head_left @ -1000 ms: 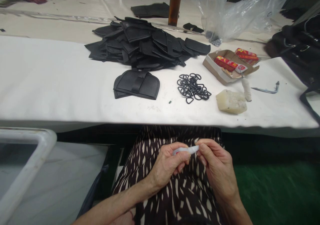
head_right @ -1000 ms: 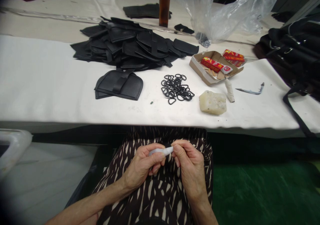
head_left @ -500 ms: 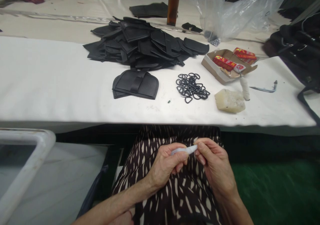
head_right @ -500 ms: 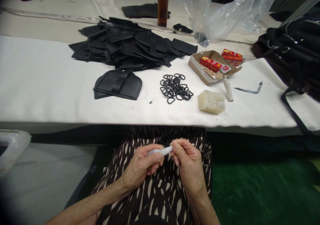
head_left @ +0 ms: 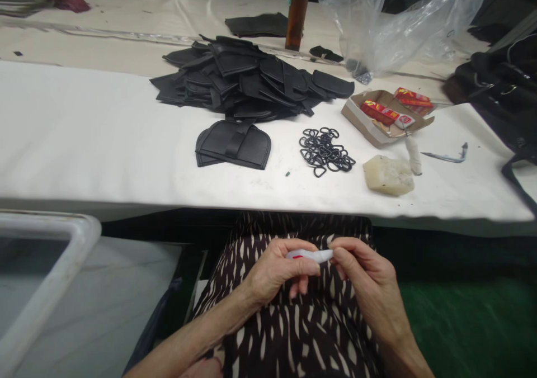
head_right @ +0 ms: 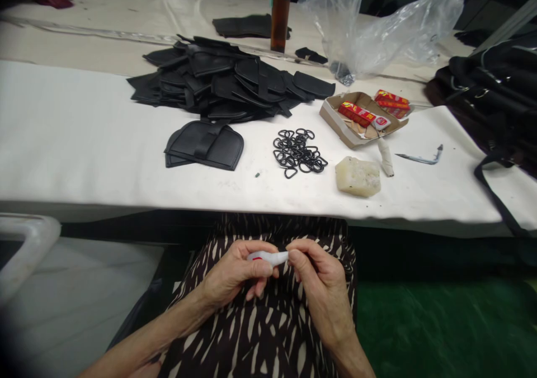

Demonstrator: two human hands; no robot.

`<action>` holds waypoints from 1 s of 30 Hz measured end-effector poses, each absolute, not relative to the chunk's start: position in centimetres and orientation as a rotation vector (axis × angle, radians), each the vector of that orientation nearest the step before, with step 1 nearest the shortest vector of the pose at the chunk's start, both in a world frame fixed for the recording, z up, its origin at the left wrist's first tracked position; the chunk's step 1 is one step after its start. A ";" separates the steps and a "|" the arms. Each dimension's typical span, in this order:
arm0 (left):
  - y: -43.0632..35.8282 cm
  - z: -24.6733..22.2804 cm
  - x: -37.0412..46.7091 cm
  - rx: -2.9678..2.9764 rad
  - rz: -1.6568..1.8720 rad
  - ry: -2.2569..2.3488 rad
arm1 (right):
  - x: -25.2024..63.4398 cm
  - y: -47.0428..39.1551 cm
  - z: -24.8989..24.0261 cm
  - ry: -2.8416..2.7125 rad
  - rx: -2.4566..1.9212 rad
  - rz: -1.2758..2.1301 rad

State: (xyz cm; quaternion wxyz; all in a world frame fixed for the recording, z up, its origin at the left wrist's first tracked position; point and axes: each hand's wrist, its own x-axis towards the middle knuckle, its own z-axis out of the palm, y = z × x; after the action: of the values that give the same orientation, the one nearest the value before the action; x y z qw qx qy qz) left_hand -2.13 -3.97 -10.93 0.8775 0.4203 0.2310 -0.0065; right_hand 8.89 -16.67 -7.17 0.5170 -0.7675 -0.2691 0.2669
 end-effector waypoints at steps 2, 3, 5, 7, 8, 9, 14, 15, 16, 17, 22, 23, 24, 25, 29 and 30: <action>-3.8 -10.7 -2.2 0.944 0.002 0.520 | 9.3 -16.8 -6.8 -0.716 -1.855 0.662; -3.7 -10.5 -2.3 0.984 0.023 0.548 | 9.5 -16.8 -6.6 -0.765 -1.869 0.677; -3.8 -10.3 -2.5 1.070 0.071 0.603 | 10.0 -16.8 -6.2 -0.914 -1.909 0.694; -3.8 -10.2 -2.7 1.176 0.109 0.616 | 10.5 -16.7 -5.7 -1.109 -1.965 0.675; -3.8 -10.2 -2.8 1.241 0.131 0.605 | 10.8 -16.7 -5.4 -1.210 -1.997 0.656; -3.8 -10.2 -2.8 1.311 0.161 0.584 | 11.0 -16.6 -5.2 -1.307 -2.031 0.642; -3.8 -10.3 -2.9 1.565 0.363 0.442 | 11.6 -16.0 -4.1 -1.663 -2.124 0.880; -3.8 -10.3 -2.9 1.600 0.390 0.412 | 11.7 -15.7 -3.9 -1.698 -2.115 0.945; -3.9 -10.3 -2.9 1.635 0.411 0.384 | 11.8 -15.5 -3.7 -1.720 -2.105 0.995; -4.0 -10.3 -2.9 1.668 0.429 0.358 | 11.9 -15.2 -3.5 -1.732 -2.096 1.035; -4.4 -10.8 -3.1 1.801 0.479 0.302 | 12.6 -14.3 -3.2 -1.752 -2.125 1.220; -4.4 -10.8 -3.1 1.815 0.484 0.296 | 12.7 -14.2 -3.2 -1.766 -2.131 1.246; -4.5 -10.9 -3.0 1.824 0.489 0.288 | 12.8 -14.2 -3.3 -1.782 -2.135 1.258; -4.5 -11.0 -3.0 1.830 0.498 0.282 | 12.9 -14.2 -3.4 -1.803 -2.132 1.261; -4.5 -11.0 -2.9 1.856 0.528 0.243 | 12.7 -14.5 -3.7 -1.907 -2.109 1.231; -4.5 -11.0 -2.9 1.866 0.536 0.225 | 12.7 -14.7 -3.8 -1.932 -2.104 1.216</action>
State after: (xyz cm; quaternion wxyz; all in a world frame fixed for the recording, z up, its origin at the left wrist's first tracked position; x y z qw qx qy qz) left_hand -2.87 -4.52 -11.03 0.5594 0.7914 0.0954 0.2274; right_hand 12.68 -14.69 -3.82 0.0188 -0.6776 -0.6222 0.3916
